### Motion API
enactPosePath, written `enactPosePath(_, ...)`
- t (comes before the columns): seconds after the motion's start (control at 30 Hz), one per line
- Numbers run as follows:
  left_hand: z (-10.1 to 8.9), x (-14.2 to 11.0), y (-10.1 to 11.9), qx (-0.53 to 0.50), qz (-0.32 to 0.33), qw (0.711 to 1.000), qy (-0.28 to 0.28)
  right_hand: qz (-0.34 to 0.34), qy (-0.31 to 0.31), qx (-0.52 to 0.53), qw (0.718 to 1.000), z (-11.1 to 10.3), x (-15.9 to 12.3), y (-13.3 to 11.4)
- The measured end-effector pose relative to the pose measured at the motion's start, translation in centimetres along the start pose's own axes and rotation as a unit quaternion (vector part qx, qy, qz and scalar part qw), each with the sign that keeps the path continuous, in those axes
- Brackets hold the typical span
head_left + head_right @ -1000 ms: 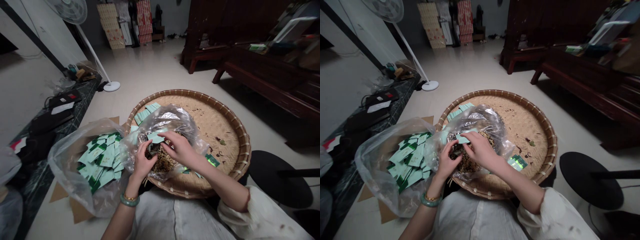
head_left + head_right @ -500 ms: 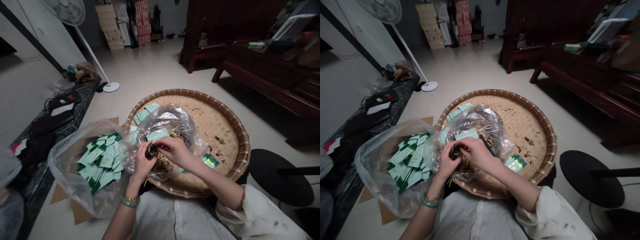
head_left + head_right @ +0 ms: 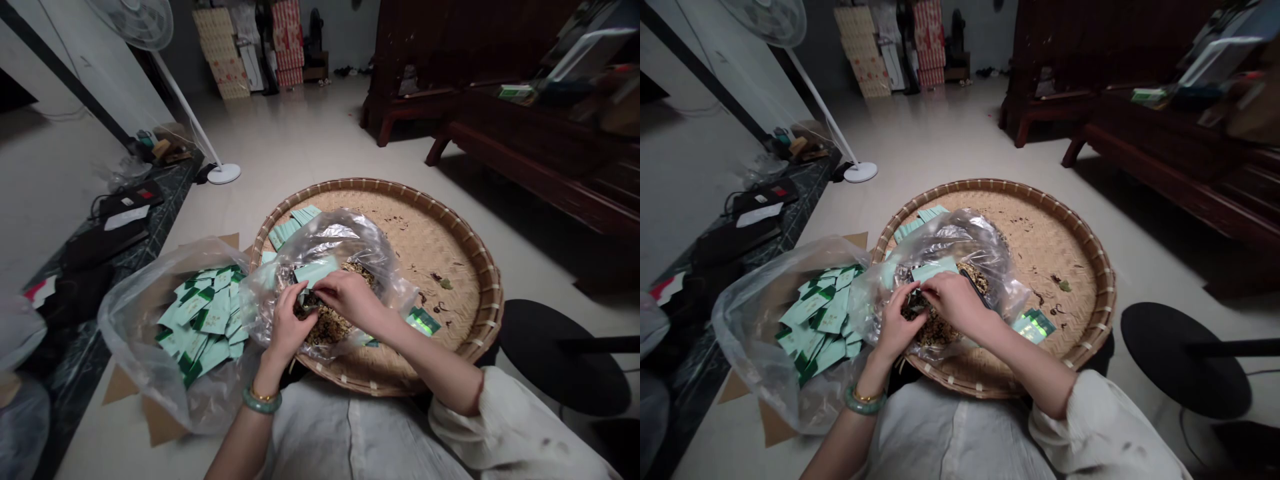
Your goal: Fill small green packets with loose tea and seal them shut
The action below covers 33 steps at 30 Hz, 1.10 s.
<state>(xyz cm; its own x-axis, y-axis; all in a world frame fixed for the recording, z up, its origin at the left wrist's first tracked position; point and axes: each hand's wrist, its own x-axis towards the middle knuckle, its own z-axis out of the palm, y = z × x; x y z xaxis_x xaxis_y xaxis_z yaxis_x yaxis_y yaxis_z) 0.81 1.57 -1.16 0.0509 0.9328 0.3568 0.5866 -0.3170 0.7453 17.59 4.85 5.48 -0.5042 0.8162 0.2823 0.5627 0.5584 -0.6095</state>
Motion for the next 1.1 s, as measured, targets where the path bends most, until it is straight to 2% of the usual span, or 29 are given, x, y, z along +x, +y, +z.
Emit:
enactPosePath(0.17,0.0,0.0,-0.3,-0.001,0.000,1.000,0.009,-0.055,0.040,-0.001,0.998,-0.5,-0.5,-0.8)
enactPosePath(0.33,0.0,0.0,-0.2,-0.012,0.003,1.000,-0.003,-0.078,0.045,-0.053,0.995,-0.2,-1.1,-0.9)
enactPosePath(0.57,0.2,0.1,0.0,0.000,0.014,1.000,0.005,-0.065,0.111,-0.029,0.991,0.5,-1.1,-0.3)
enactPosePath(0.7,0.1,0.0,0.0,0.000,0.013,1.000,-0.002,-0.065,0.073,-0.055,0.994,0.0,-1.1,-0.5)
enactPosePath(0.87,-0.2,0.1,0.0,-0.020,0.019,0.999,-0.036,-0.098,-0.028,-0.055,0.993,-1.1,-1.2,0.2)
enactPosePath(0.93,-0.2,0.1,0.0,-0.036,0.012,0.998,-0.043,-0.096,-0.035,-0.049,0.994,-1.3,-1.2,0.6)
enactPosePath(1.1,0.3,-0.3,0.4,-0.081,-0.025,0.995,-0.056,-0.020,0.111,0.014,0.994,-0.9,-1.2,1.3)
